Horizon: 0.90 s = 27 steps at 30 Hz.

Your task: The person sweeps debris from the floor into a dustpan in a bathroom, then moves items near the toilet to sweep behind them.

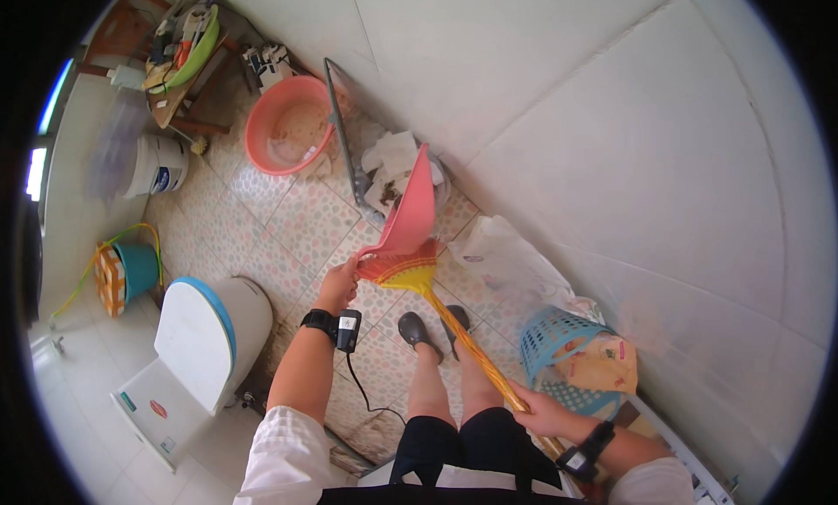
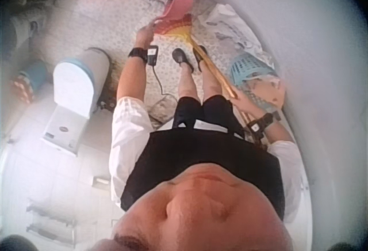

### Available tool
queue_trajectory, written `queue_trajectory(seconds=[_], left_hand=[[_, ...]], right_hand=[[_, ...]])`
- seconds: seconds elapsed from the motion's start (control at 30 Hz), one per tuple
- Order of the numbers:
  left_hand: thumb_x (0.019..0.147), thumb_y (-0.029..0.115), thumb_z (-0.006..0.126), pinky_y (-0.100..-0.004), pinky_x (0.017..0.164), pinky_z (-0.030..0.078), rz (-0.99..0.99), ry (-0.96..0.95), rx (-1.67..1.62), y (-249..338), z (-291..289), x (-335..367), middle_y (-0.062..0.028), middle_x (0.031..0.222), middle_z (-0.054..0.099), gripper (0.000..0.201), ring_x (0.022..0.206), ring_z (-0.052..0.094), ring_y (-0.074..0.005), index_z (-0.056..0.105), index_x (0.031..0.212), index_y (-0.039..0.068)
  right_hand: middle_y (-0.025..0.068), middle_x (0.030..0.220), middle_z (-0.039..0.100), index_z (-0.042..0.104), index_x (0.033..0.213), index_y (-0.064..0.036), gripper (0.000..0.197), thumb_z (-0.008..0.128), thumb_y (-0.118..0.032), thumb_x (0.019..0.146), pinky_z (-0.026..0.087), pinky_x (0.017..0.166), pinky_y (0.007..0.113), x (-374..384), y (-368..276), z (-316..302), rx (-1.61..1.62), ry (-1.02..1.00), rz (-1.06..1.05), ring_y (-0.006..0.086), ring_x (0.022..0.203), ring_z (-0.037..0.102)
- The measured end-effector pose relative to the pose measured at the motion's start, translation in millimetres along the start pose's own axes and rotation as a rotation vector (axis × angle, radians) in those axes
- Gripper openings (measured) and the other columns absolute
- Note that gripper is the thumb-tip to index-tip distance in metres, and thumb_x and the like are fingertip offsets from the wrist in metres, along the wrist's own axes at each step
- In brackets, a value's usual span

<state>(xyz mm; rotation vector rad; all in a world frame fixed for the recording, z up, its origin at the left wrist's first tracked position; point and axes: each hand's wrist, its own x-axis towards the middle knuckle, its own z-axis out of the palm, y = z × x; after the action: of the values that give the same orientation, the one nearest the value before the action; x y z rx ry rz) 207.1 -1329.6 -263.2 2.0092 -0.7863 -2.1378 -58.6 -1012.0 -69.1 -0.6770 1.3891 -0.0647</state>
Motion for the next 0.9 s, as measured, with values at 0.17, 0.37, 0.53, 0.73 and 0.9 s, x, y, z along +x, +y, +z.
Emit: queue_trajectory(seconds=[0.17, 0.37, 0.53, 0.73, 0.9], left_hand=[[0.089, 0.040, 0.053, -0.0211, 0.036, 0.022, 0.042, -0.028, -0.038, 2.8, 11.0, -0.5, 0.0050, 0.059, 0.039, 0.036, 0.040, 0.029, -0.0054, 0.062, 0.090, 0.005], [0.085, 0.042, 0.057, -0.0262, 0.040, 0.028, 0.144, 0.122, 0.139, 8.9, 15.0, 11.9, 0.0002, 0.058, 0.046, 0.043, 0.044, 0.037, -0.0099, 0.064, 0.082, 0.000], [0.084, 0.044, 0.057, -0.0239, 0.036, 0.022, 0.084, 0.099, 0.084, 5.1, 23.0, 10.4, 0.0037, 0.055, 0.040, 0.041, 0.038, 0.030, -0.0068, 0.063, 0.085, 0.004], [0.085, 0.043, 0.056, -0.0251, 0.035, 0.022, 0.144, 0.110, 0.189, 0.1, 32.9, 3.5, 0.0026, 0.055, 0.040, 0.040, 0.038, 0.030, -0.0072, 0.063, 0.083, 0.004], [0.081, 0.045, 0.059, -0.0318, 0.060, 0.044, 0.149, 0.182, 0.218, -0.2, 26.8, 7.7, -0.0110, 0.068, 0.062, 0.047, 0.062, 0.057, -0.0184, 0.069, 0.081, -0.001]], right_hand=[[0.0157, 0.083, 0.059, 0.024, 0.141, -0.0058, 0.070, 0.054, -0.011, 0.079, 0.046, 0.065, 0.030, 0.7, 5.8, 4.5, 0.046, 0.059, -0.045, 0.0180, 0.068, 0.057], [0.0156, 0.083, 0.058, 0.023, 0.141, -0.0061, 0.070, 0.055, -0.011, 0.079, 0.046, 0.067, 0.029, 0.6, 3.2, 6.4, 0.029, 0.059, -0.067, 0.0175, 0.070, 0.057], [0.0103, 0.083, 0.056, 0.021, 0.142, -0.0056, 0.070, 0.054, -0.009, 0.081, 0.045, 0.065, 0.027, -2.7, 5.7, 7.5, 0.034, 0.035, -0.016, 0.0139, 0.069, 0.054], [0.0023, 0.082, 0.051, 0.017, 0.144, -0.0058, 0.068, 0.051, -0.005, 0.084, 0.043, 0.060, 0.023, -5.1, 18.8, 6.5, 0.134, 0.004, 0.013, 0.0084, 0.066, 0.049], [0.0016, 0.083, 0.050, 0.017, 0.143, -0.0057, 0.068, 0.051, -0.004, 0.085, 0.043, 0.059, 0.023, -7.1, 11.9, 3.1, 0.159, -0.020, 0.025, 0.0078, 0.064, 0.048]])
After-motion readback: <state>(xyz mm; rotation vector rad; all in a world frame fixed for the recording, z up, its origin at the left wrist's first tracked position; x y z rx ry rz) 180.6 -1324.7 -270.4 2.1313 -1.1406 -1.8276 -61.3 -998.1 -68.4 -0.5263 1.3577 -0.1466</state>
